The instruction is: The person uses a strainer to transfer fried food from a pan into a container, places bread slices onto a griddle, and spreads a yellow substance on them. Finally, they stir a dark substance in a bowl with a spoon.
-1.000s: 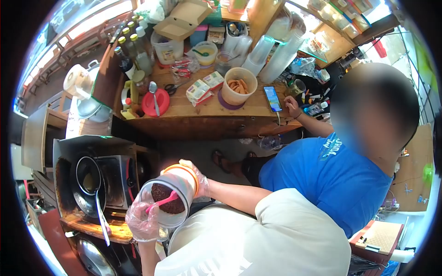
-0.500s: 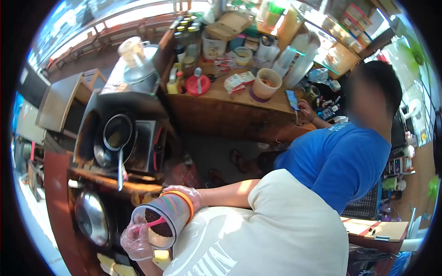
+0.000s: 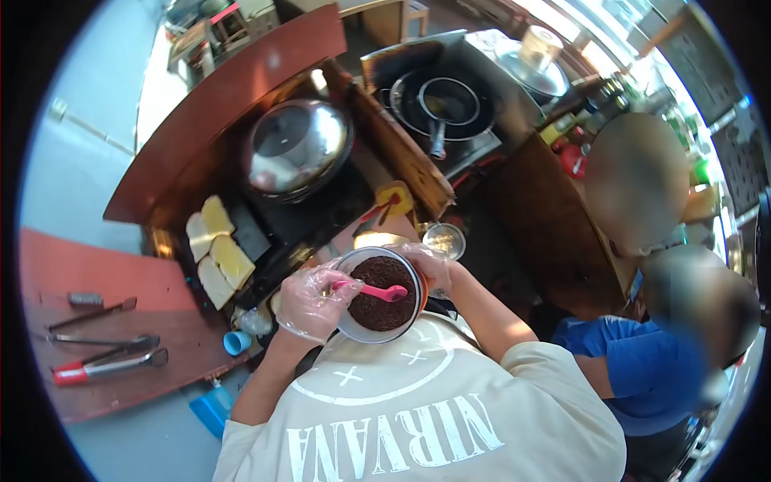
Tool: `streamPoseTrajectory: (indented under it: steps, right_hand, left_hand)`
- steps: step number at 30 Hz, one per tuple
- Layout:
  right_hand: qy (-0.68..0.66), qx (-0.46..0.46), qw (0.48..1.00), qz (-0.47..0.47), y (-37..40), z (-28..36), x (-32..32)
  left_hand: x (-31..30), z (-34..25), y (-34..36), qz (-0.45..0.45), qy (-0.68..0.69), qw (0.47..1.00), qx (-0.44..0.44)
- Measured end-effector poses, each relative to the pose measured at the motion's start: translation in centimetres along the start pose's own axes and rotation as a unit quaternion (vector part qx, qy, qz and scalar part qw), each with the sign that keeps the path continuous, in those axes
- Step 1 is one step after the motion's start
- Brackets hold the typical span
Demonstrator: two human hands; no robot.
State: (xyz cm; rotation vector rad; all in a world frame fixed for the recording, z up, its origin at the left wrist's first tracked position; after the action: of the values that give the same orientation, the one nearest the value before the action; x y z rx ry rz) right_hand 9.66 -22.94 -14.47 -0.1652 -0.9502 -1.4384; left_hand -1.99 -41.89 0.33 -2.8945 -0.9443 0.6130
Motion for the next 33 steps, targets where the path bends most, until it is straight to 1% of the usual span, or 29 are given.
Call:
streamPoseTrajectory:
  steps: [3, 5, 6, 7, 8, 9, 10, 11, 12, 13, 14, 15, 16, 17, 19, 20, 21, 22, 23, 26, 28, 29, 31, 32, 33]
  right_hand:
    - [-0.011, 0.03, 0.999, 0.024, -0.9, -0.4, 1.3]
    - [0.018, 0.038, 0.999, -0.023, -1.1, -0.2, 1.8]
    - [0.048, 0.038, 0.998, -0.018, -1.8, -0.6, 1.4]
    - [0.053, 0.052, 0.997, -0.009, -2.3, -0.7, 1.1]
    - [0.06, 0.051, 0.997, 0.019, -2.8, -0.6, 1.1]
    - [0.064, 0.05, 0.996, 0.047, -3.3, -0.5, 1.1]
    - [0.099, 0.022, 0.991, 0.087, -3.7, -0.1, 1.4]
    - [0.11, 0.026, 0.984, 0.14, -3.9, 0.6, 1.9]
    - [0.093, 0.039, 0.983, 0.151, -3.9, 0.9, 2.1]
    - [0.078, 0.051, 0.983, 0.16, -3.7, 1.1, 2.1]
    - [0.081, 0.059, 0.981, 0.165, -3.3, 1.0, 2.0]
    - [0.052, 0.078, 0.986, 0.139, -2.9, 0.8, 1.7]
    - [0.024, 0.096, 0.989, 0.112, -2.5, 0.6, 1.4]
    - [0.03, 0.102, 0.987, 0.119, -2.0, 0.3, 1.3]
    - [-0.037, 0.129, 0.987, 0.087, -1.0, -0.8, 1.1]
    - [-0.101, 0.125, 0.978, 0.136, -0.4, -0.7, 1.8]
    - [-0.1, 0.132, 0.976, 0.141, -0.5, -1.4, 1.5]
    - [-0.138, 0.137, 0.971, 0.142, -0.8, -2.5, 0.9]
    - [-0.176, 0.141, 0.964, 0.142, -1.2, -3.1, 0.6]
    - [-0.201, 0.141, 0.956, 0.16, -2.6, -4.4, -0.3]
    - [-0.239, 0.142, 0.942, 0.186, -3.5, -4.4, 0.0]
    - [-0.242, 0.139, 0.942, 0.185, -4.3, -4.3, 0.3]
    - [-0.229, 0.133, 0.945, 0.19, -5.6, -4.2, 1.1]
    - [-0.215, 0.124, 0.954, 0.17, -6.3, -4.0, 1.6]
    - [-0.217, 0.119, 0.954, 0.168, -6.9, -3.7, 2.3]
  left_hand:
    - [-1.2, 0.4, 1.4, -0.015, 0.031, 0.999, -0.01]
    - [-1.3, 1.1, 2.6, -0.045, 0.032, 0.998, -0.017]
    - [-1.3, 1.4, 3.3, -0.059, 0.033, 0.997, -0.024]
    - [-1.3, 0.5, 3.6, -0.055, 0.005, 0.998, -0.025]
    - [-1.4, -0.3, 3.9, -0.05, -0.025, 0.998, -0.029]
    - [-1.3, -1.1, 4.3, -0.062, -0.027, 0.997, -0.042]
    - [-1.2, -2.0, 4.5, -0.066, -0.033, 0.996, -0.043]
    - [-0.9, -2.5, 4.8, -0.07, -0.039, 0.996, -0.043]
    - [-0.7, -2.3, 5.3, -0.098, -0.089, 0.991, -0.006]
    - [-0.4, -2.5, 5.6, -0.105, -0.089, 0.99, -0.014]
    - [-0.1, -2.4, 5.7, -0.123, -0.058, 0.988, -0.067]
    - [0.2, -2.3, 5.8, -0.143, -0.026, 0.982, -0.117]
    - [0.6, -1.8, 5.9, -0.161, -0.032, 0.982, -0.095]
    - [1.1, -1.6, 6.3, -0.172, -0.034, 0.98, -0.098]
    - [1.9, -1.5, 7.0, -0.164, -0.054, 0.976, -0.134]
    - [2.4, -1.2, 7.4, -0.172, -0.055, 0.974, -0.14]
    - [3.0, -0.8, 7.7, -0.175, -0.092, 0.972, -0.13]
    - [3.3, -0.6, 8.0, -0.175, -0.129, 0.969, -0.12]
    - [3.2, -0.6, 7.9, -0.179, -0.129, 0.967, -0.125]
    - [2.8, -0.3, 7.0, -0.172, -0.13, 0.964, -0.156]
    - [2.4, -0.4, 5.7, -0.211, -0.151, 0.965, -0.042]
    - [1.9, -0.2, 5.2, -0.208, -0.151, 0.966, -0.042]
    - [0.7, -0.6, 4.3, -0.199, -0.201, 0.959, 0.028]
    - [-0.2, -1.0, 4.0, -0.195, -0.201, 0.959, 0.031]
    - [-1.2, -1.7, 3.7, -0.204, -0.235, 0.949, 0.05]
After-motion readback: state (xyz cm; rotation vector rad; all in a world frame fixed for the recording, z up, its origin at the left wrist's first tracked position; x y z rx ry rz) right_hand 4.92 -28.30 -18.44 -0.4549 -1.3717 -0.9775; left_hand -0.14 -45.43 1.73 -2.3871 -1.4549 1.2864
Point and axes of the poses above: each hand's wrist, its own y-axis away from the middle knuckle, its own x-axis out of the palm, z = x × y, the point moved 2 cm from there along -y, towards the middle knuckle, and after that the axes turned 11 degrees about y, right-handed, at the moved point
